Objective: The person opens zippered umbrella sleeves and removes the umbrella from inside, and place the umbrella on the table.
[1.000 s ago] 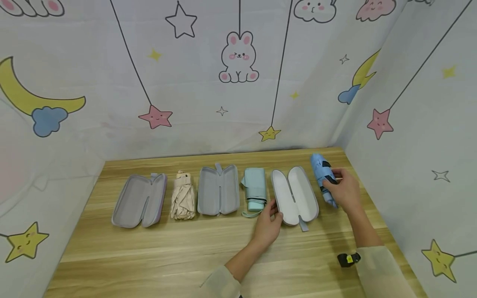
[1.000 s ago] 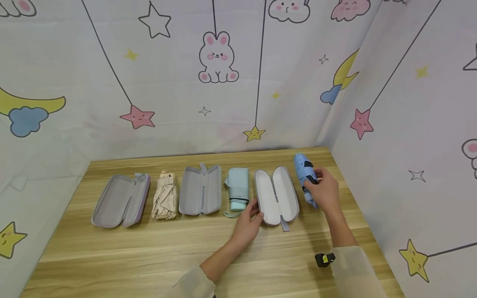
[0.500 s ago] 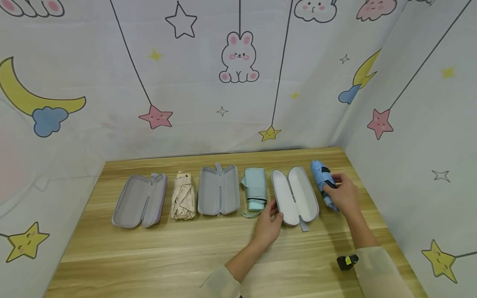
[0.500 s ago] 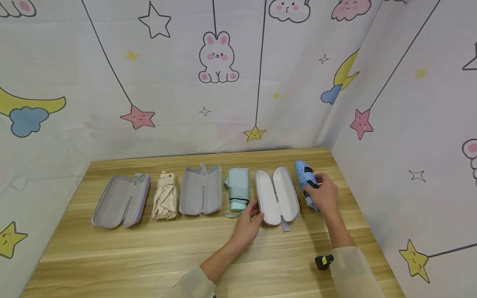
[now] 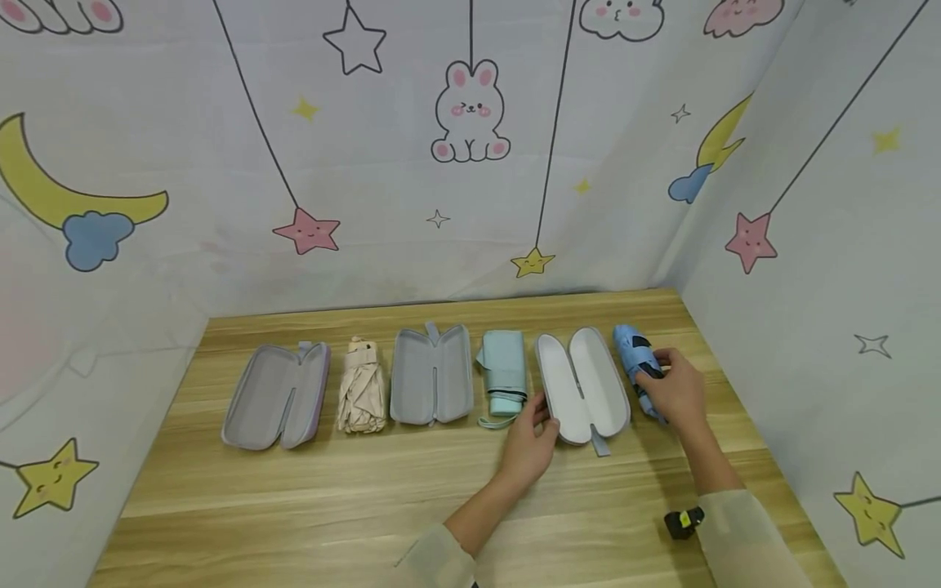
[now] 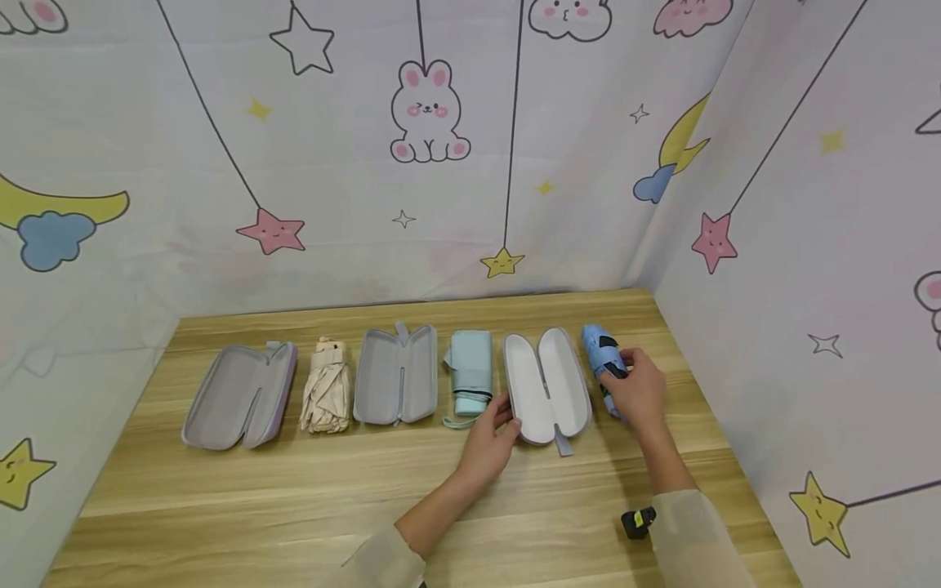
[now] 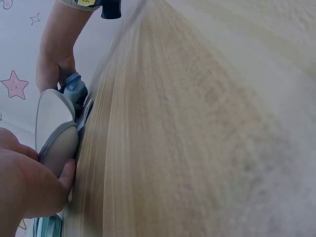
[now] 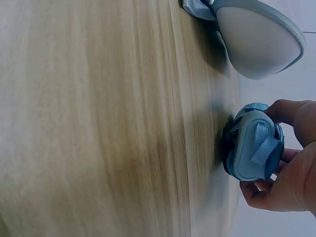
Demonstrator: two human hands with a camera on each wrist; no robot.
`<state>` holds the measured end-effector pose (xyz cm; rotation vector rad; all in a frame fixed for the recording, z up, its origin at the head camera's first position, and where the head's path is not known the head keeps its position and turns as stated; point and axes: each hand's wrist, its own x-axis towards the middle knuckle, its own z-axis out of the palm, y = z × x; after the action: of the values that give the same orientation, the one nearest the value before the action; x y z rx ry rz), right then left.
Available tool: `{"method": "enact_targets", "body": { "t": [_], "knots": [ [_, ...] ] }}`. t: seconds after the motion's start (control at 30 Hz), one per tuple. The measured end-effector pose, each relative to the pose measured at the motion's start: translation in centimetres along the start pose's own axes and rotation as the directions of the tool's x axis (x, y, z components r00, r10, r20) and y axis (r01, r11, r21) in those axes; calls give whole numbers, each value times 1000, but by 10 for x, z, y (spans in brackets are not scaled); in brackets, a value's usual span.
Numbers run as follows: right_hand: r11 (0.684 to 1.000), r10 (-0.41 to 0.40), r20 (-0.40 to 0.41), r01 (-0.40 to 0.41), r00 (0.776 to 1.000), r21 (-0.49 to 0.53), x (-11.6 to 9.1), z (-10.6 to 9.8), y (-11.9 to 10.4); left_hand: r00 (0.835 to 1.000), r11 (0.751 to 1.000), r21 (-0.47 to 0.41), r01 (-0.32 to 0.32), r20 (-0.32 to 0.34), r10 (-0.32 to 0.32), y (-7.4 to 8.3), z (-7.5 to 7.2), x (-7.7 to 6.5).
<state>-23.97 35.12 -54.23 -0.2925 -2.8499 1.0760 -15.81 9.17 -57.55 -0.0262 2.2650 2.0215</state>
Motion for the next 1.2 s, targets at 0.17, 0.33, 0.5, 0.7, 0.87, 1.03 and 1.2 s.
{"method": "enact_targets", "body": {
  "t": [0.17,0.33,0.5,0.7,0.87,1.03,1.2],
  "knots": [
    [1000,-13,35,14,999,-23,1,0,0,1000,1000,6,1,-2,-1,0,-1,-1],
    [997,-22,106,30,994,-67,2,-1,-2,1000,1000,19,-1,-7,1,-1,-3,-1],
    [993,-39,150,55,988,-102,2,-3,-3,1000,1000,19,10,-9,-10,0,-4,-2],
    [988,-75,143,92,987,-120,3,3,-1,1000,1000,13,12,-12,-12,0,-6,-3],
    [988,-89,120,104,989,-118,3,8,0,1000,1000,2,9,-8,-9,-2,-5,0],
    [990,-91,104,101,990,-100,1,15,2,1000,1000,-6,16,6,-16,-4,-7,3],
    [993,-75,130,86,989,-77,0,16,1,999,1000,-14,26,21,-26,-3,-11,7]
  ]
}}
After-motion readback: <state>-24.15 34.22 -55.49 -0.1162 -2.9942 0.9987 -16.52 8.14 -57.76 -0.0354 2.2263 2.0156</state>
